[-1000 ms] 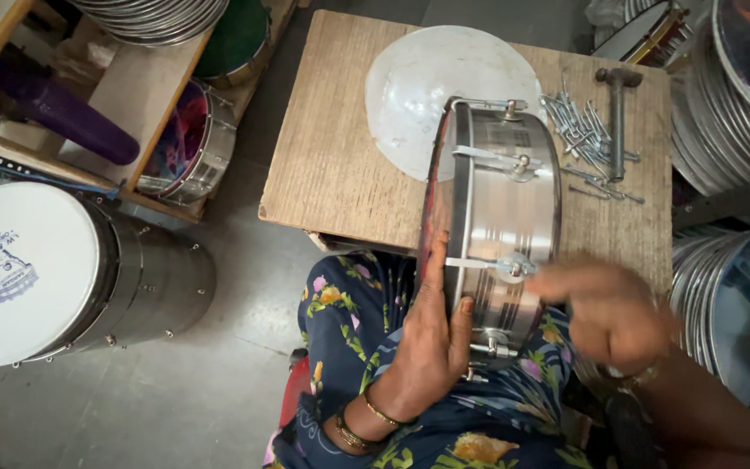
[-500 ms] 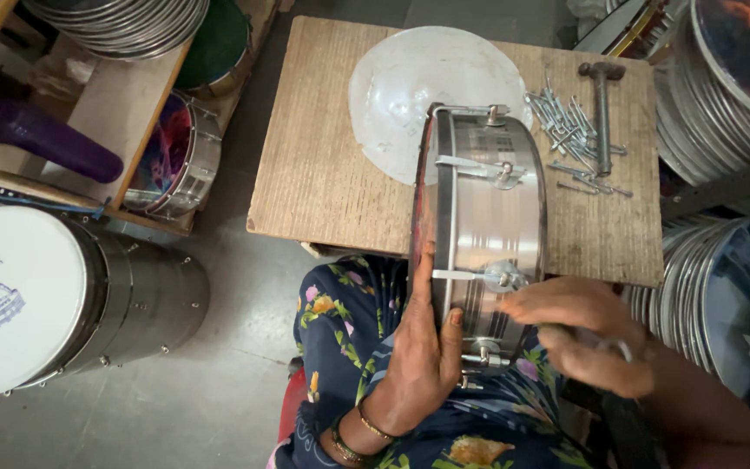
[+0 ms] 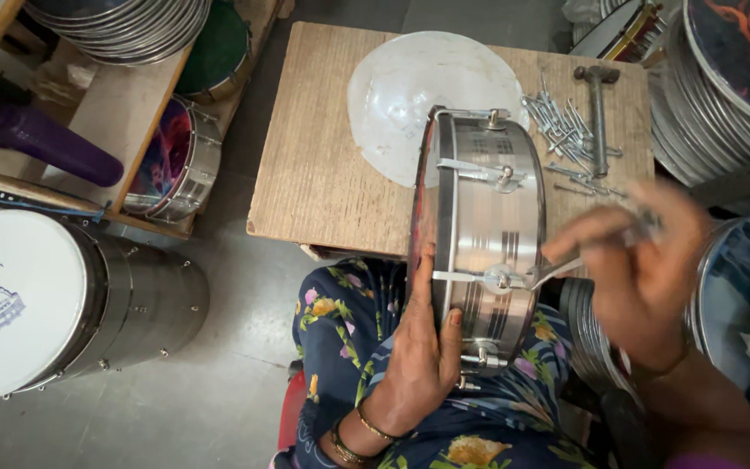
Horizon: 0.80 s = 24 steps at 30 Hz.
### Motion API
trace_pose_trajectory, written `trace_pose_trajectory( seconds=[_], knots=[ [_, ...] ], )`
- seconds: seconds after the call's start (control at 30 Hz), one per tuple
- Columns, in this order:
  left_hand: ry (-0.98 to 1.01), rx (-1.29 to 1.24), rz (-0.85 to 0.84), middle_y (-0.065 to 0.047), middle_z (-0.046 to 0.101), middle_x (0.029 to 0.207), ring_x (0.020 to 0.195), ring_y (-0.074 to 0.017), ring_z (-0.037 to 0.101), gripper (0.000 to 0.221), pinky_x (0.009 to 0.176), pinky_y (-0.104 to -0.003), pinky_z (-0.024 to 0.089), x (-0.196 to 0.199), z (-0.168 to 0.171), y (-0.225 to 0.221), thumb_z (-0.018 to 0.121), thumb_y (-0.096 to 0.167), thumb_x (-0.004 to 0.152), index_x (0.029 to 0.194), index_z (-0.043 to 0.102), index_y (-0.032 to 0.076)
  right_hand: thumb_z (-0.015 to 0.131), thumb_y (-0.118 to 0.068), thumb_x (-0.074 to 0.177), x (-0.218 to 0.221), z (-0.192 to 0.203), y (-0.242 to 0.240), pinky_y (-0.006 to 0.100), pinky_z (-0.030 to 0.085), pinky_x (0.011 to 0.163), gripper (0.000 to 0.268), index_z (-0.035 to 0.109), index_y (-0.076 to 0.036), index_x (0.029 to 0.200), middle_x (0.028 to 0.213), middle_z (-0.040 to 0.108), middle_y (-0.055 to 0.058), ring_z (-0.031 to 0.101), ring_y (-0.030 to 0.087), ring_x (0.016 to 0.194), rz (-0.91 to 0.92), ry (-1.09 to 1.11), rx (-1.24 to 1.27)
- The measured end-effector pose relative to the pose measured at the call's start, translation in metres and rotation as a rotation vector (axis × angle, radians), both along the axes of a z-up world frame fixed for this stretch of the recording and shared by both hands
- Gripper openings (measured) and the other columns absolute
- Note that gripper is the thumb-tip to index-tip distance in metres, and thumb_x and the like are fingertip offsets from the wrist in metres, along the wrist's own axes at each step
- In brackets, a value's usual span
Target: The person assembles a drum by placing a head on the shell and tightening the lugs with a wrench and by hand.
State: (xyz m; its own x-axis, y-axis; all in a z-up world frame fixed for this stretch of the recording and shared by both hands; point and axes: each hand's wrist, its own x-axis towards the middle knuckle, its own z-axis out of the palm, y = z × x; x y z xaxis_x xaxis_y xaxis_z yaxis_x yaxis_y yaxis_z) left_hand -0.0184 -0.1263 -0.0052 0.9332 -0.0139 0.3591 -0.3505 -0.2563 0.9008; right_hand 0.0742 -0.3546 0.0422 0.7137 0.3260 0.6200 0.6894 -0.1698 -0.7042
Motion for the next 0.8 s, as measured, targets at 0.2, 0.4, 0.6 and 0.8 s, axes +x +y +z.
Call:
trace_pose_trajectory(
  seconds=[0.2,0.4,0.6,0.8],
  knots=[
    [-0.009,-0.038,0.001,-0.039,0.036,0.159,0.147,-0.0497,0.046,0.065,0.119,-0.043,0.041,0.003,0.002,0.001,0.051,0.0,0.104,0.158,0.017,-0.015,0.056,-0.009,0.105,0.001,-0.022,0.016,0.031,0.059,0.062,0.059,0.027,-0.011,0.155,0.098,0.067,0.016,0.07,0.019,0.074,0.155,-0.609,-0.263],
    [-0.031,-0.001,0.019,-0.039,0.037,0.159,0.148,-0.0497,0.045,0.064,0.12,-0.043,0.04,0.003,0.001,0.001,0.051,0.0,0.105,0.157,0.018,-0.015,0.051,-0.005,0.104,0.022,0.01,0.023,0.025,0.046,0.043,0.054,0.031,-0.005,0.154,0.09,0.07,0.014,0.058,0.013,0.055,-0.02,0.592,0.028],
    [0.009,-0.019,0.002,-0.038,0.037,0.159,0.146,-0.0495,0.046,0.065,0.119,-0.043,0.041,0.003,0.002,0.001,0.051,0.001,0.104,0.157,0.017,-0.015,0.048,-0.005,0.111,-0.006,-0.019,-0.002,0.022,0.056,0.052,0.045,0.03,-0.016,0.151,0.091,0.068,0.007,0.061,0.011,0.063,0.045,-0.115,0.192],
    [-0.004,-0.009,-0.005,-0.039,0.036,0.159,0.147,-0.0504,0.045,0.065,0.119,-0.044,0.04,0.004,0.003,0.003,0.05,0.0,0.104,0.158,0.017,-0.015,0.054,-0.001,0.103,0.0,-0.044,0.013,0.032,0.057,0.056,0.052,0.033,-0.014,0.149,0.086,0.067,0.012,0.064,0.015,0.062,0.193,-0.456,0.003]
  ],
)
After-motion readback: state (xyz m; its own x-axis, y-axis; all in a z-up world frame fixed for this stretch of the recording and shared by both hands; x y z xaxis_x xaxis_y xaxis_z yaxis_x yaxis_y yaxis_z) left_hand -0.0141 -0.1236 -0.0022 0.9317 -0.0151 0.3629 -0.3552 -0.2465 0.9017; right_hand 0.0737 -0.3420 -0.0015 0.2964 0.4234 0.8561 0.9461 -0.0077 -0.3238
